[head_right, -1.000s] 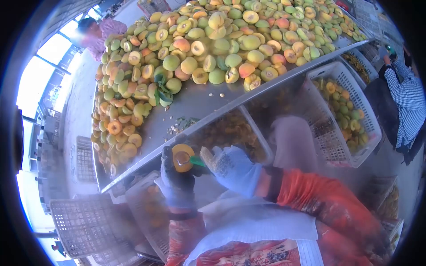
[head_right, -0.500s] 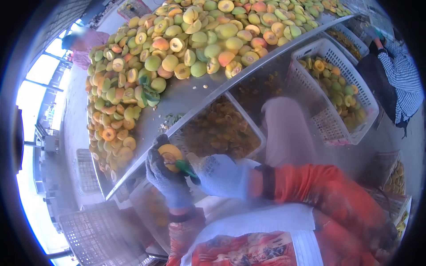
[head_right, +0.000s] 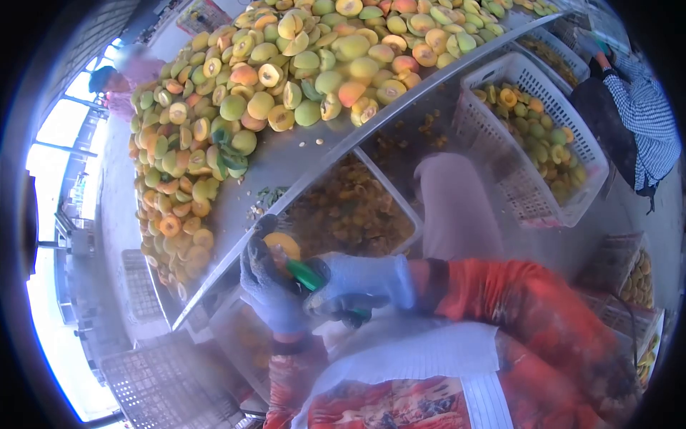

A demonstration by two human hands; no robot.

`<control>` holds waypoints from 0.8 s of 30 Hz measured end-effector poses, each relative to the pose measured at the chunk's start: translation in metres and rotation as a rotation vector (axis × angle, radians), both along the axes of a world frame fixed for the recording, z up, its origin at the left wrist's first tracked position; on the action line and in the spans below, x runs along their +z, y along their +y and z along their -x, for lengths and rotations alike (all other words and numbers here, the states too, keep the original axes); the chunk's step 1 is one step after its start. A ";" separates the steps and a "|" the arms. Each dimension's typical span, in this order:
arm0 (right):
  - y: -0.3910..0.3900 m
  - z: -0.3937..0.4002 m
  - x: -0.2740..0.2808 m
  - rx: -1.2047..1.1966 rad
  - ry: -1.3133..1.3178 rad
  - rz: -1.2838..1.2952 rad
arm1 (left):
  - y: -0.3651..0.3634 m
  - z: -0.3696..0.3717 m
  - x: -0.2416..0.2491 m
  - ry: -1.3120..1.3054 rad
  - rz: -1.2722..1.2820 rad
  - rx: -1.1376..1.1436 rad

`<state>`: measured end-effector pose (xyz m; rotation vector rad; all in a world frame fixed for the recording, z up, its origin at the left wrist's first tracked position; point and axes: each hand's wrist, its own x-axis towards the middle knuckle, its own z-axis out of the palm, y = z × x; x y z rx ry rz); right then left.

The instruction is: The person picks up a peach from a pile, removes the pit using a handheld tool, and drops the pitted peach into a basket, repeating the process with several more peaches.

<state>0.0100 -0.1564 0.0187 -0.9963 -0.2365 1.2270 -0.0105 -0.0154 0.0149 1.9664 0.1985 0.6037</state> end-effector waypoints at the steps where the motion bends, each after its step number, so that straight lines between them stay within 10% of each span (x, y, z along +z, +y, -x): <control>1: 0.001 -0.001 -0.007 -0.014 0.045 -0.092 | 0.001 -0.001 -0.001 0.032 0.091 -0.011; 6: -0.005 -0.004 -0.030 -0.011 0.334 -0.339 | 0.012 -0.009 -0.011 0.147 0.229 -0.119; 11: -0.014 -0.008 -0.016 -0.019 0.475 -0.399 | 0.006 -0.019 -0.002 0.294 0.909 -0.268; 14: -0.019 -0.023 -0.014 -0.071 0.465 -0.481 | 0.005 -0.026 -0.016 0.149 0.465 -0.066; 16: -0.021 -0.036 -0.016 -0.077 0.366 -0.403 | 0.019 -0.022 -0.011 0.148 0.896 -0.012; 20: -0.019 -0.037 -0.090 -0.055 -1.649 0.923 | 0.104 0.025 -0.013 0.159 0.377 0.094; 21: -0.020 -0.036 -0.089 -0.057 -1.508 0.887 | 0.115 0.043 0.009 0.273 0.618 0.079; 24: -0.015 -0.032 -0.088 -0.044 -1.353 0.803 | 0.193 0.092 -0.018 0.536 0.044 0.260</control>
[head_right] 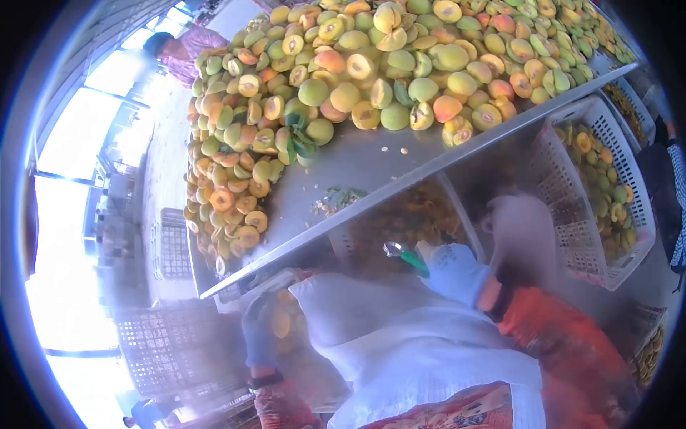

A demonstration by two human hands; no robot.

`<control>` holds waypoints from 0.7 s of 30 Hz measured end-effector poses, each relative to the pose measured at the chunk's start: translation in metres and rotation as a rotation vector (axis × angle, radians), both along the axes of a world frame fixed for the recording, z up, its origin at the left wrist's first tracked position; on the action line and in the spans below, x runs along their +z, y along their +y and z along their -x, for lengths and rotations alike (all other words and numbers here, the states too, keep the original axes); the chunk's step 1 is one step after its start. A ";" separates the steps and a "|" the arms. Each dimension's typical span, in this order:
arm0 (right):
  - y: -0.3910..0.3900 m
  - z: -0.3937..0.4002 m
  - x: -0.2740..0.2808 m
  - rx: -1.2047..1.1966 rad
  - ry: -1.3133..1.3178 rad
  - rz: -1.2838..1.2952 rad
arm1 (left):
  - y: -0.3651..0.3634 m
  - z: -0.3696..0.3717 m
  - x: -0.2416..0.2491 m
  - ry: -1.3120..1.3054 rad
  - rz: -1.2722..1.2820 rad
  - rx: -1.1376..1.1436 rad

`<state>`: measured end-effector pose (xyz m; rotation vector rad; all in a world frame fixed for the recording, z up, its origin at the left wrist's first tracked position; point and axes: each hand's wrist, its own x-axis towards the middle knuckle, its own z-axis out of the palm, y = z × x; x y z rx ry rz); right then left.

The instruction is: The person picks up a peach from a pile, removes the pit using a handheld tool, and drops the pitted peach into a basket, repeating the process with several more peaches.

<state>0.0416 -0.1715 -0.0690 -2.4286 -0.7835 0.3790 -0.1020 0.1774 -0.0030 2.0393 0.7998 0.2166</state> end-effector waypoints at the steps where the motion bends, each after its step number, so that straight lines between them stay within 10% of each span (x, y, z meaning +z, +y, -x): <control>1: 0.004 0.000 0.000 0.021 0.016 -0.010 | 0.016 -0.002 0.002 -0.005 -0.066 0.017; 4: 0.017 -0.004 0.000 0.081 0.078 -0.027 | 0.068 -0.043 -0.008 -0.187 0.072 0.184; 8: 0.020 -0.011 0.006 0.087 0.102 -0.001 | 0.092 -0.147 -0.022 0.248 -0.816 0.067; 12: 0.012 -0.016 0.000 0.015 0.168 0.012 | 0.077 -0.209 -0.083 0.579 -1.117 0.154; 21: 0.022 -0.017 0.011 0.021 0.154 -0.019 | 0.076 -0.170 -0.092 0.182 -0.521 -0.415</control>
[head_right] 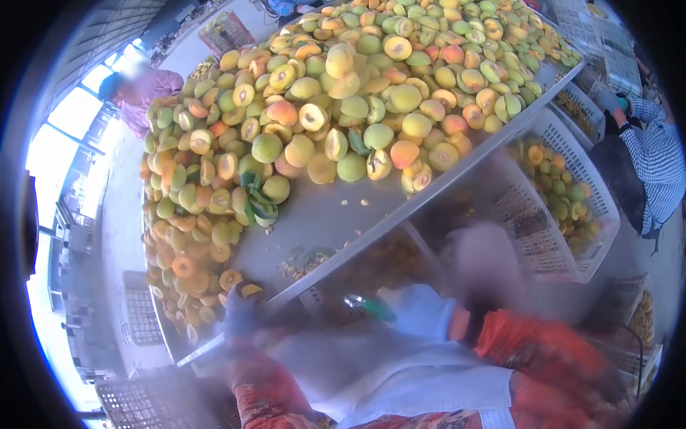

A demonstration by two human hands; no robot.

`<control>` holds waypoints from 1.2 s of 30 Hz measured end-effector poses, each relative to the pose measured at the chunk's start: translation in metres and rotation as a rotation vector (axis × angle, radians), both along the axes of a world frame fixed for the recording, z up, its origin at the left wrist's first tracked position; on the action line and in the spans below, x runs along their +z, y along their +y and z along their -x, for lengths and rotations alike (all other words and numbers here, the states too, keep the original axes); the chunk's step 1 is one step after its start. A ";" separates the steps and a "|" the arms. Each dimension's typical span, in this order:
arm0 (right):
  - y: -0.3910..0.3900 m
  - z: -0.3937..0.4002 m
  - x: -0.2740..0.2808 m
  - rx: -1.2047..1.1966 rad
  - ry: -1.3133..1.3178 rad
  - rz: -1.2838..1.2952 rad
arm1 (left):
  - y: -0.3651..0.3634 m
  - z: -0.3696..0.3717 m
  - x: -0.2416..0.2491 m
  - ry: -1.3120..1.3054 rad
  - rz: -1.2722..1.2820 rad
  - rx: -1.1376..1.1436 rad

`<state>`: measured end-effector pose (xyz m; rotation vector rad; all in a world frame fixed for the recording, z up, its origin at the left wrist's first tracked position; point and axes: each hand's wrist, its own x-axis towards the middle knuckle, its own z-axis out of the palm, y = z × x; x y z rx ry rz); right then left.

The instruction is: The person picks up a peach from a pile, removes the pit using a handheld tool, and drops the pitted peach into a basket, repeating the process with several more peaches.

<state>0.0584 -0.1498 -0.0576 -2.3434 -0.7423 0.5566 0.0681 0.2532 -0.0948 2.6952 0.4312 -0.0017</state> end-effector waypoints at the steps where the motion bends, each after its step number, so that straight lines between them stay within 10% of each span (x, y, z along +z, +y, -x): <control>1: 0.001 0.005 0.003 0.014 0.004 -0.018 | -0.016 0.002 0.022 0.007 -0.056 0.005; 7: 0.003 0.023 0.033 -0.047 -0.066 -0.130 | -0.055 0.027 0.066 -0.400 1.686 0.481; 11: 0.011 0.028 0.047 -0.007 -0.173 -0.129 | -0.140 0.045 0.090 -0.471 1.789 0.397; 12: 0.013 0.028 0.054 -0.022 -0.266 -0.184 | -0.147 0.047 0.079 -0.332 2.139 0.315; 21: 0.021 0.033 0.065 0.002 -0.740 0.006 | -0.233 0.068 0.106 -0.504 1.778 0.193; 24: 0.017 0.043 0.060 0.062 -0.779 0.052 | -0.234 0.073 0.092 -0.756 0.634 -0.094; 28: 0.010 0.053 0.061 0.159 -0.713 0.082 | -0.243 0.087 0.105 -0.576 1.236 0.097; 31: 0.007 0.056 0.066 0.124 -0.294 -0.009 | -0.247 0.093 0.111 -0.637 0.801 0.004; 34: 0.003 0.051 0.067 0.152 -0.016 -0.354 | -0.243 0.095 0.126 -0.468 1.200 0.141; 36: -0.001 0.044 0.095 0.145 0.879 -0.433 | -0.233 0.091 0.126 -0.238 1.407 0.143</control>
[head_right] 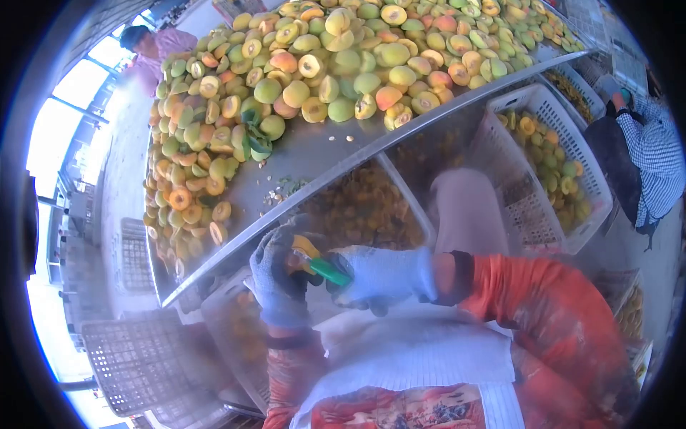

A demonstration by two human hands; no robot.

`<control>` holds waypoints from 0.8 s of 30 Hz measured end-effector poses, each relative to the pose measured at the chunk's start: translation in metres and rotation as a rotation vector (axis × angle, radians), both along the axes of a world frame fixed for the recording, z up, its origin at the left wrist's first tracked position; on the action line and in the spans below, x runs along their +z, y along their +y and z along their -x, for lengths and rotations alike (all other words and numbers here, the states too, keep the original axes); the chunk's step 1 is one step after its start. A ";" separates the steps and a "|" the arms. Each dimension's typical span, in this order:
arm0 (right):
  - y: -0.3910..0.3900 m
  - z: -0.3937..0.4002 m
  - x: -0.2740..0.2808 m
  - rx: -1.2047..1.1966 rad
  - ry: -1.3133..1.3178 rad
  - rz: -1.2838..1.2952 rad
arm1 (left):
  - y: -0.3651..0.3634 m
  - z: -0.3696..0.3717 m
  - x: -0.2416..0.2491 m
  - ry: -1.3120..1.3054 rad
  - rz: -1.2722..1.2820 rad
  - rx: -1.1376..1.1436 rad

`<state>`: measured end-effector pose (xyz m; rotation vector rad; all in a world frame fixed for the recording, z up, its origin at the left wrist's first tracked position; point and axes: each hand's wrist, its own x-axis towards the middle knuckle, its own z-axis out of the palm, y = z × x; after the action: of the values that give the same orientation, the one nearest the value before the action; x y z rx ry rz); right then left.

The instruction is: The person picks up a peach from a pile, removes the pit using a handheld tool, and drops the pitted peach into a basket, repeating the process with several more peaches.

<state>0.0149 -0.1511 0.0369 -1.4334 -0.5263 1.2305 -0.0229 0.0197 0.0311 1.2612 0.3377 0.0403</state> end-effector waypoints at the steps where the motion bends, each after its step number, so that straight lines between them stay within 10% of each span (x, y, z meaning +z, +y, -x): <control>1: 0.001 -0.002 0.001 -0.004 0.004 -0.004 | -0.001 -0.001 -0.003 0.004 -0.004 -0.004; 7: 0.006 -0.001 -0.019 -0.036 0.341 -0.178 | -0.016 -0.013 -0.005 -0.128 0.044 0.234; 13: 0.004 -0.004 -0.038 -0.210 -0.458 -0.089 | -0.015 -0.028 -0.007 0.043 -0.152 0.148; 15: -0.001 -0.011 -0.032 -0.078 0.350 -0.163 | -0.015 -0.033 -0.002 0.064 -0.068 0.044; 20: -0.005 -0.018 -0.020 -0.131 0.116 -0.088 | -0.012 -0.053 0.005 0.188 -0.385 -0.156; 22: -0.008 -0.018 -0.027 -0.165 0.489 -0.310 | -0.012 -0.062 0.006 0.225 -0.388 -0.184; 24: 0.000 -0.015 -0.047 -0.194 0.453 -0.440 | -0.004 -0.076 -0.007 -0.407 -0.744 -0.437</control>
<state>0.0296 -0.1514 -0.0102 -0.7837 -0.3092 1.1484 0.0526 0.0161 0.0242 1.9932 -0.3488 0.0498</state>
